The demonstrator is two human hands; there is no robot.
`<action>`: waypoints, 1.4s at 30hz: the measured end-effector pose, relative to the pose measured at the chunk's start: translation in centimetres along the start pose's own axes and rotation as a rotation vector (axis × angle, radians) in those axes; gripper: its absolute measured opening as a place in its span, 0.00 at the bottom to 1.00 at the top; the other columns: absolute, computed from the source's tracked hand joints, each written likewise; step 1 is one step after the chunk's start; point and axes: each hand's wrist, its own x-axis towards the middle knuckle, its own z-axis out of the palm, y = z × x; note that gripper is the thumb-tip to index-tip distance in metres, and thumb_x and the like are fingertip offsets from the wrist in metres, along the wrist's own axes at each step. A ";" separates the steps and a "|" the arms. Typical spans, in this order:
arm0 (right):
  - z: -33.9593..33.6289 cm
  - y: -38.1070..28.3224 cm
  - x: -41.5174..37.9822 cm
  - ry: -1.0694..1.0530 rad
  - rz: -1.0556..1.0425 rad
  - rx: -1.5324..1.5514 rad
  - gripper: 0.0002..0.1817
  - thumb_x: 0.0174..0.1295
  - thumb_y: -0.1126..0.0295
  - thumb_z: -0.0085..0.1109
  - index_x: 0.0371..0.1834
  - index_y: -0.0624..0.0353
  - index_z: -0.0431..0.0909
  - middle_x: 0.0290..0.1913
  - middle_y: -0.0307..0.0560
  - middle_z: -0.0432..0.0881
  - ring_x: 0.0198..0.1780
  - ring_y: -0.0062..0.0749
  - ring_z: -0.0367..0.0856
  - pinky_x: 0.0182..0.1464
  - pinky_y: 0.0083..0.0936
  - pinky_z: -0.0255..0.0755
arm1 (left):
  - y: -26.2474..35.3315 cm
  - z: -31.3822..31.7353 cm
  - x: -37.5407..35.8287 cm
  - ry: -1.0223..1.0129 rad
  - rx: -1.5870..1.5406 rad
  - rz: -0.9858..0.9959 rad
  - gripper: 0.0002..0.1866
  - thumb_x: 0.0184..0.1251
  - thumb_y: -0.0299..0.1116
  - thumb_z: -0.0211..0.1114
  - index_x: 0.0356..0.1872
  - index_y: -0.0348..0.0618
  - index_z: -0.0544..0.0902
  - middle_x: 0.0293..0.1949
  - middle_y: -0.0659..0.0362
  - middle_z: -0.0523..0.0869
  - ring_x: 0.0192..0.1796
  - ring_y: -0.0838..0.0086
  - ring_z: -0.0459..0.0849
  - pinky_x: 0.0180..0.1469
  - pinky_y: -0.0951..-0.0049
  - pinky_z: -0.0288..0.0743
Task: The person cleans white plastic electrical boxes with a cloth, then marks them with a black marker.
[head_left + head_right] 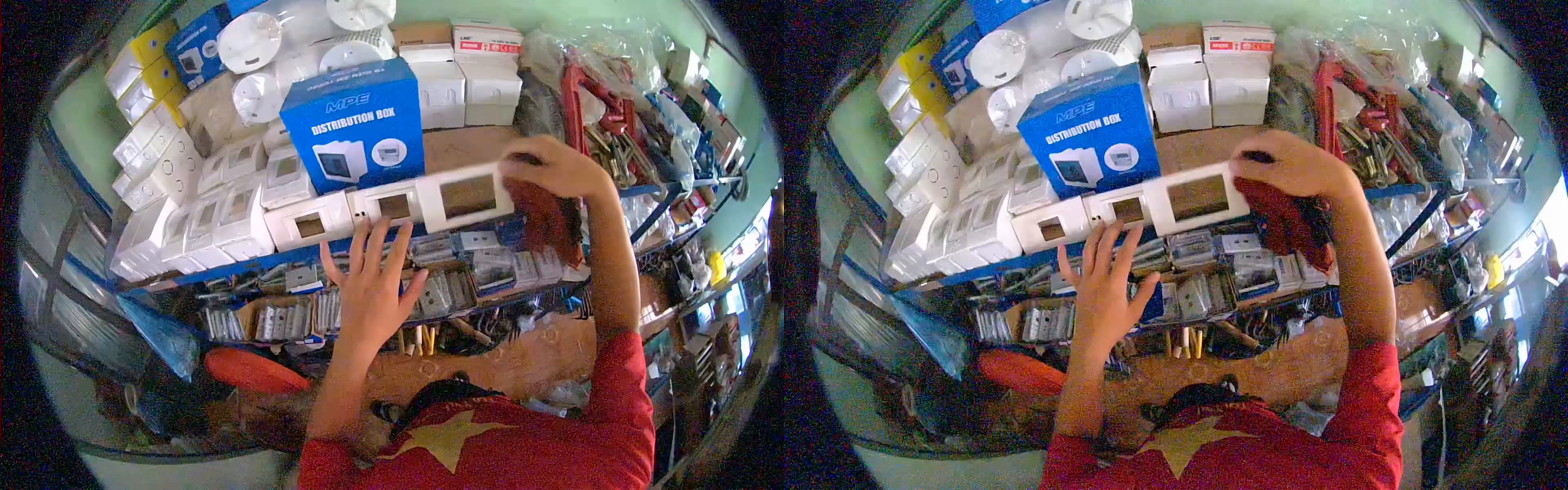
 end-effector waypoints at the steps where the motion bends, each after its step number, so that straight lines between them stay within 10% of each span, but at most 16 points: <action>1: 0.1 0.2 0.0 0.036 0.007 -0.012 0.17 0.68 0.57 0.54 0.42 0.62 0.81 0.41 0.55 0.84 0.47 0.48 0.81 0.52 0.36 0.72 | 0.0 0.0 -0.2 -0.002 -0.001 0.000 0.34 0.59 0.46 0.67 0.68 0.54 0.68 0.67 0.58 0.68 0.71 0.60 0.63 0.71 0.37 0.33; 16: 0.8 0.3 0.7 0.012 0.072 -0.250 0.18 0.64 0.58 0.57 0.44 0.62 0.80 0.42 0.60 0.83 0.47 0.55 0.81 0.51 0.40 0.73 | -2.1 -1.7 -0.3 -0.055 -0.172 0.095 0.30 0.58 0.47 0.68 0.63 0.53 0.75 0.67 0.57 0.70 0.71 0.61 0.65 0.71 0.37 0.34; 21: 1.3 0.1 -1.0 0.258 0.055 -0.289 0.18 0.63 0.59 0.58 0.48 0.60 0.79 0.38 0.61 0.84 0.42 0.58 0.82 0.47 0.41 0.75 | -5.4 -6.2 1.3 0.132 -0.141 -0.005 0.19 0.63 0.34 0.65 0.56 0.50 0.79 0.58 0.56 0.80 0.60 0.65 0.77 0.68 0.54 0.54; 23: 1.1 -1.0 -1.7 0.364 0.108 -0.248 0.16 0.62 0.61 0.59 0.48 0.60 0.79 0.36 0.59 0.84 0.40 0.55 0.83 0.45 0.39 0.75 | -6.0 -7.4 2.5 0.121 -0.135 -0.053 0.18 0.63 0.26 0.63 0.56 0.46 0.79 0.54 0.52 0.83 0.53 0.63 0.83 0.59 0.66 0.70; 29: 0.6 -5.0 -4.5 0.674 0.163 -0.137 0.13 0.62 0.68 0.61 0.49 0.58 0.79 0.31 0.48 0.82 0.31 0.27 0.78 0.40 0.26 0.72 | -7.5 -4.9 4.3 -0.019 -0.196 -0.074 0.20 0.63 0.24 0.61 0.57 0.44 0.78 0.54 0.49 0.81 0.54 0.51 0.80 0.56 0.61 0.74; 35: 1.2 -6.2 -6.6 0.806 0.140 -0.056 0.11 0.61 0.72 0.62 0.46 0.62 0.80 0.34 0.42 0.81 0.34 0.22 0.75 0.42 0.22 0.71 | -8.4 -6.0 5.3 0.046 -0.468 -0.145 0.10 0.62 0.22 0.62 0.44 0.38 0.85 0.39 0.53 0.85 0.36 0.68 0.82 0.40 0.75 0.73; 42: 2.1 -6.8 -7.7 0.855 0.151 -0.046 0.11 0.61 0.74 0.61 0.46 0.61 0.80 0.35 0.41 0.82 0.35 0.21 0.75 0.41 0.21 0.71 | -7.4 -6.1 7.2 -0.104 -0.359 -0.010 0.09 0.64 0.26 0.63 0.43 0.39 0.86 0.38 0.54 0.86 0.36 0.66 0.83 0.40 0.73 0.75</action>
